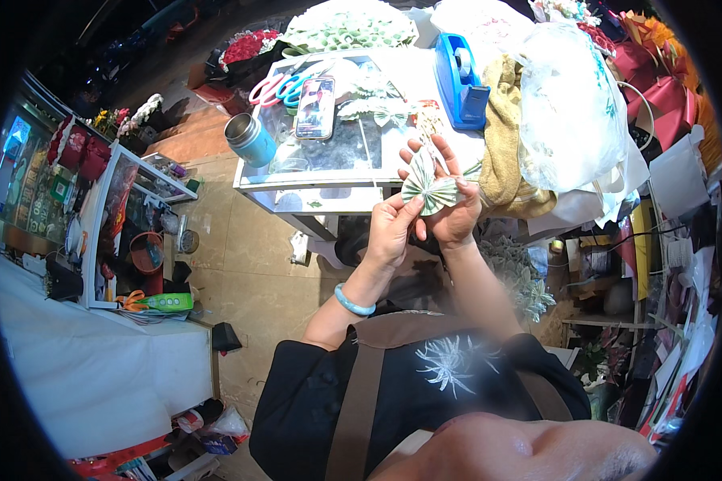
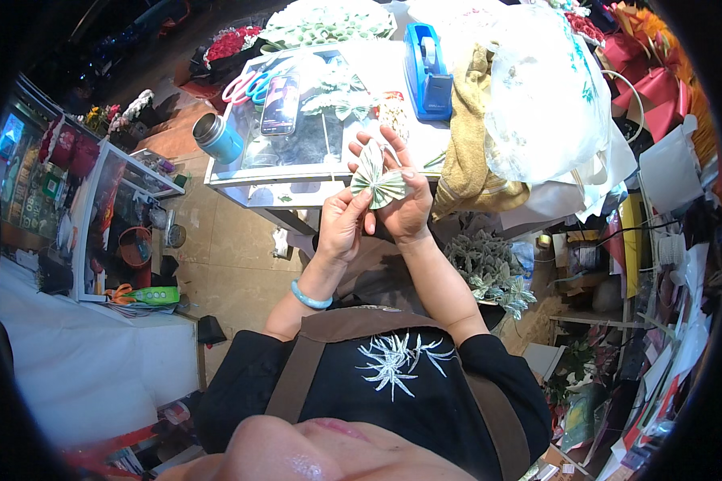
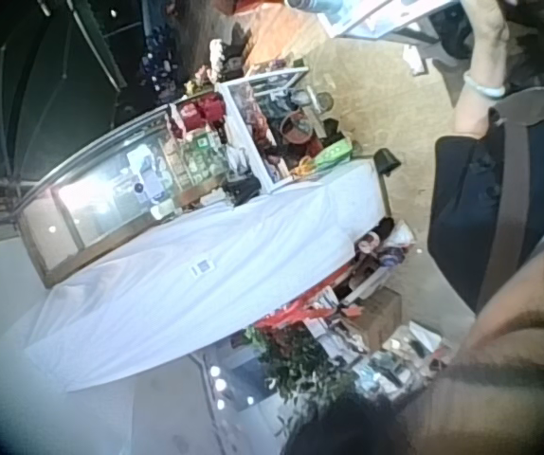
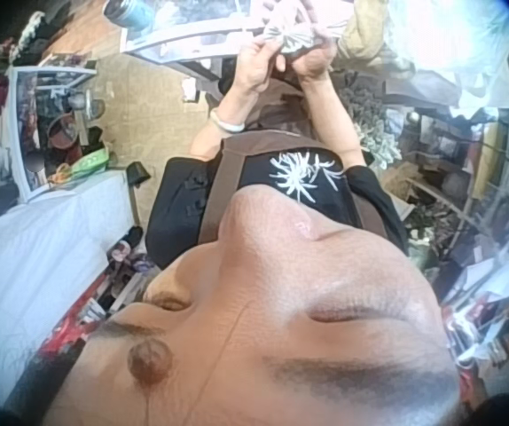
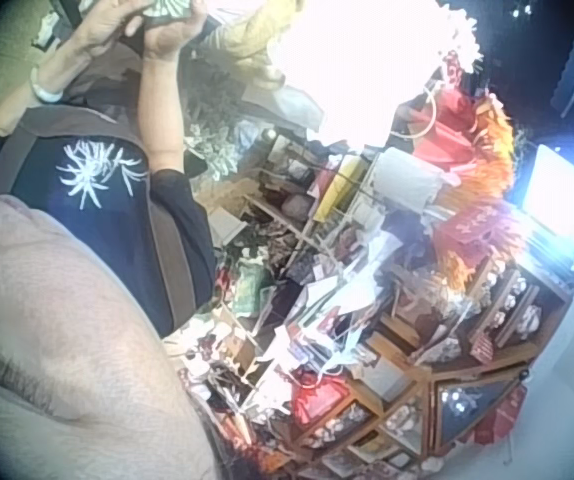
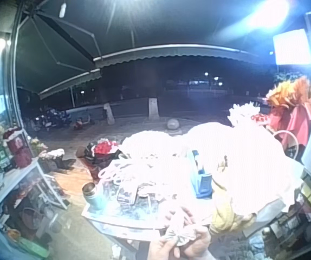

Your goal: The person repeatedly picks small green foliage pieces from a table and secures them onto thin stems using a thin wire or tie. They work one piece at a time, twisting the wire around the base of each foliage piece to attach it to the stem, then place the finished unit on the table.

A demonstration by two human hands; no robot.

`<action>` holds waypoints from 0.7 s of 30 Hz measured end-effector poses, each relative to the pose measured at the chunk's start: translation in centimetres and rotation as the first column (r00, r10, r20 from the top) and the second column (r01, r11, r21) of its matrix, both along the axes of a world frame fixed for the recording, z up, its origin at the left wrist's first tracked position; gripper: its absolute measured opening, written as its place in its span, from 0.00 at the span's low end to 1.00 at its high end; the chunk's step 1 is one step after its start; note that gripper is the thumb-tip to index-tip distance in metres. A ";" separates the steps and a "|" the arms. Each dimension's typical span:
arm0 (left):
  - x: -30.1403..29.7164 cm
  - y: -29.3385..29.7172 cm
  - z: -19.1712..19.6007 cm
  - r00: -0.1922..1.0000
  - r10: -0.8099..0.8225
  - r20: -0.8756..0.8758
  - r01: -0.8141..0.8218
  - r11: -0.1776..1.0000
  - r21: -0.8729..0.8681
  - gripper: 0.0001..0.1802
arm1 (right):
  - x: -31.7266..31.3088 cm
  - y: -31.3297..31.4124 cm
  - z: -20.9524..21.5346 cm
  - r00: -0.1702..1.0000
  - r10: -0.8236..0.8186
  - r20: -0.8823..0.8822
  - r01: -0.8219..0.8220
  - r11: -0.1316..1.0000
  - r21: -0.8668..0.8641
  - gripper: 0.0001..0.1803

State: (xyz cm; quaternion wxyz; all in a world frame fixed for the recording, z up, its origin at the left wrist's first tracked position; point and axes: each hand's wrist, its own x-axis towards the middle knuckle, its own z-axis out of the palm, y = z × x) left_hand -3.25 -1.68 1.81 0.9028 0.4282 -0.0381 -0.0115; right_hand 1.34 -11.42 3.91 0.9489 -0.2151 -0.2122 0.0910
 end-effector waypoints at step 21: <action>-0.4 3.8 0.6 0.972 -0.237 0.010 0.215 0.897 0.386 0.08 | 3.7 -3.5 2.1 0.983 0.161 0.088 -0.035 0.637 -0.770 0.07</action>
